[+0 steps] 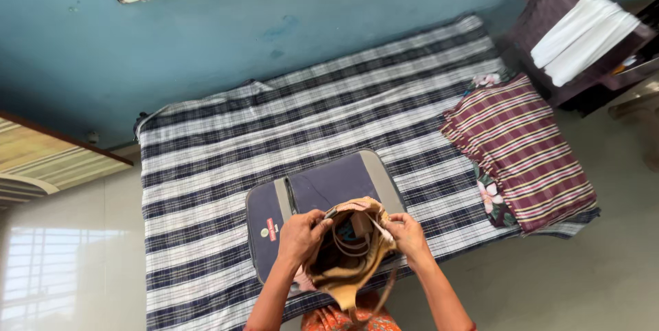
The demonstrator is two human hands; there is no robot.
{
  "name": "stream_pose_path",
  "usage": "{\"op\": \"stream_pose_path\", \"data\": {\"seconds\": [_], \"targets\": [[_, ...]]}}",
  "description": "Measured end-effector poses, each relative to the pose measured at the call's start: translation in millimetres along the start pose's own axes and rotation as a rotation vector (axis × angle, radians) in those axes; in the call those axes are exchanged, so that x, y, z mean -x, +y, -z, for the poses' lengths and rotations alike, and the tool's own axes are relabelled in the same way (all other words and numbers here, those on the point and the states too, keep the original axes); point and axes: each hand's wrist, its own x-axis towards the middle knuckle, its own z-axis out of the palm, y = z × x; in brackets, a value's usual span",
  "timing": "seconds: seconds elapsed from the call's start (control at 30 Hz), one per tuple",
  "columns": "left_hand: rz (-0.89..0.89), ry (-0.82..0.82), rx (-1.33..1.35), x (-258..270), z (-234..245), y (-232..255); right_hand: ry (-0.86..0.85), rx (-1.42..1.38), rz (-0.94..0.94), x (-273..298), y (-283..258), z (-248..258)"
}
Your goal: The person gathers personal items from a wooden table, including a pair of scissors, keys, and a phone charger. They place these items into a pink handbag, then move to a bed where they open a suitcase and place the handbag inside.
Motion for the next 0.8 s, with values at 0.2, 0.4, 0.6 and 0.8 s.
{"op": "stream_pose_path", "data": {"seconds": [0.2,0.4,0.6,0.8], "targets": [[-0.124,0.050,-0.213,-65,-47,-57,0.140,0.023,-0.098,-75,67,-17],[-0.204,0.098,-0.309,-111,-95,-115,0.227,0.115,-0.016,-105,114,-48],[-0.343,0.387,-0.398,-115,-94,-116,0.300,0.454,0.019,-99,84,-68],[-0.339,0.199,-0.344,-72,-94,-100,0.303,0.735,0.398,-87,56,-80]]}}
